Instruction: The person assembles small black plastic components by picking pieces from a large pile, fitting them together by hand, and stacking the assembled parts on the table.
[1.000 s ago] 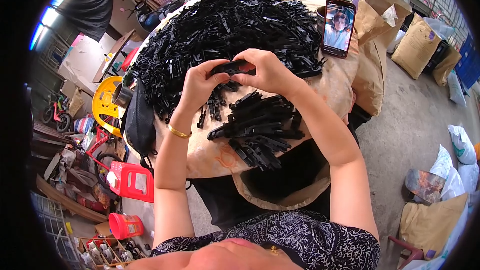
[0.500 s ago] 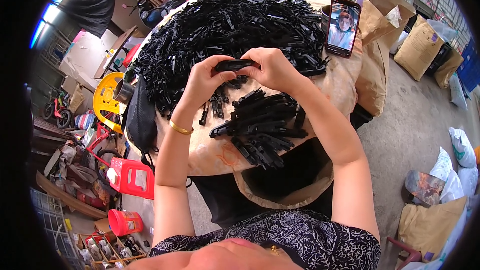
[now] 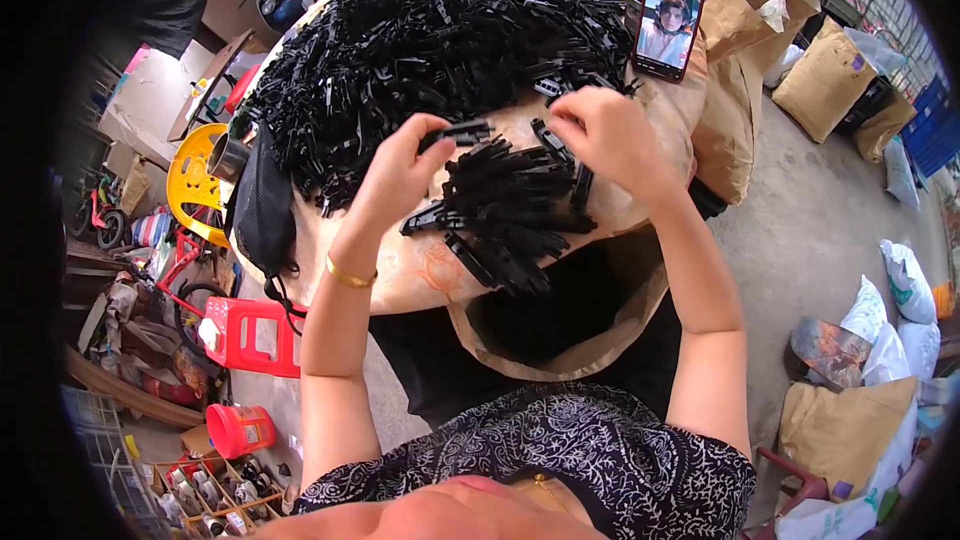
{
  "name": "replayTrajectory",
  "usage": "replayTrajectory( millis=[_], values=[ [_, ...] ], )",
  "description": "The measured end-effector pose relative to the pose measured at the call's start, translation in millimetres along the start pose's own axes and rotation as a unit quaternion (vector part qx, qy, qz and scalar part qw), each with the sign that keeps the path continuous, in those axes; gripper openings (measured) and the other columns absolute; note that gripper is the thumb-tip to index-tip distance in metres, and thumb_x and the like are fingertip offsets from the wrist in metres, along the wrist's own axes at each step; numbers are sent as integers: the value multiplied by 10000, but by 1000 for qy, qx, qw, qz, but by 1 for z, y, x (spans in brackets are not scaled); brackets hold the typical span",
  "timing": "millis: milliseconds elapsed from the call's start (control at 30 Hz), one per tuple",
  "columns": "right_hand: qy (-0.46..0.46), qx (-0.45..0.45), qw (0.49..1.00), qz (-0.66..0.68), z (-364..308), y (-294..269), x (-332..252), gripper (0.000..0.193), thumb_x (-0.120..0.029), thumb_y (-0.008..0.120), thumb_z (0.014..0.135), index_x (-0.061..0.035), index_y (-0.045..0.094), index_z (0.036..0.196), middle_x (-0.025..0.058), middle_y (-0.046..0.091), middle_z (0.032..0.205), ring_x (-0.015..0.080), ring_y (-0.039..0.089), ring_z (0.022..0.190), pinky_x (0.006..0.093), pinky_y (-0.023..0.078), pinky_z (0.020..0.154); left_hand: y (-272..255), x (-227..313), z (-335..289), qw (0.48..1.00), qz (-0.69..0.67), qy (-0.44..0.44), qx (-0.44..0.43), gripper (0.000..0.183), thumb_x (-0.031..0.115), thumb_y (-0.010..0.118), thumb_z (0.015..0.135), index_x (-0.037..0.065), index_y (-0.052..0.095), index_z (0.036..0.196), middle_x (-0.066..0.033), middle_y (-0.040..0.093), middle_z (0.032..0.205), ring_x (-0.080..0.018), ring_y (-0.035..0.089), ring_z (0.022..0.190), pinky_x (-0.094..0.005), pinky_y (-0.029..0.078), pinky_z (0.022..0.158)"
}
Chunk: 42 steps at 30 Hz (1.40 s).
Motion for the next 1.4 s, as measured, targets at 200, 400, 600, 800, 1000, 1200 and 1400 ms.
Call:
replayTrajectory(
  millis=[200,400,600,800,1000,1200,1400],
  values=[
    [-3,-25,987,-158,-29,20,-6,186,-157,649,758,-74,649,925,72,630,837,262,575,839,364,471,722,36,18,-47,983,60,151,86,401,266,615,836,-24,488,1082,-204,525,1136,-366,481,1073,-400,388,912],
    [-18,-3,995,100,-48,22,-15,263,-225,602,831,-16,625,989,140,582,935,275,564,896,330,438,799,62,36,-78,950,168,209,161,717,479,735,651,45,486,1165,-137,485,1209,-393,417,1127,-486,336,931],
    [-69,-12,993,94,-88,0,-33,379,-287,694,762,-15,610,1012,147,542,976,283,551,898,334,447,790,79,52,-97,938,129,280,160,623,473,711,673,53,528,1095,-150,518,1126,-382,474,1062,-449,390,824],
    [-82,17,992,95,-139,-8,-39,385,-220,697,717,-5,579,1014,185,544,1014,317,560,922,364,465,795,106,67,-133,904,147,368,163,493,450,685,723,61,578,1007,-169,574,1100,-325,566,965,-393,408,791],
    [-25,-44,996,70,-171,0,-38,434,-145,749,655,1,568,1021,193,552,1054,352,572,934,381,482,805,118,65,-149,900,175,384,110,342,374,642,778,83,580,947,-154,562,1094,-290,547,984,-383,408,753],
    [18,-119,992,-30,-181,17,-30,298,-180,710,746,3,607,958,165,596,978,307,602,877,366,496,748,116,70,-148,878,176,437,92,290,335,700,736,96,603,871,-101,585,1039,-235,536,951,-390,407,769],
    [-36,55,998,-9,-123,-33,-25,82,-19,643,744,-25,617,822,106,615,757,234,595,650,312,479,601,89,60,-70,951,214,197,101,592,406,658,746,84,503,1219,-203,411,1300,-409,356,1203,-538,325,939]
  ],
)
Point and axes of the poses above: each hand's wrist, its own z-axis towards the middle knuckle, its own y-axis out of the palm, x = y × z, the point moved 7 cm from there along z, towards the middle knuckle
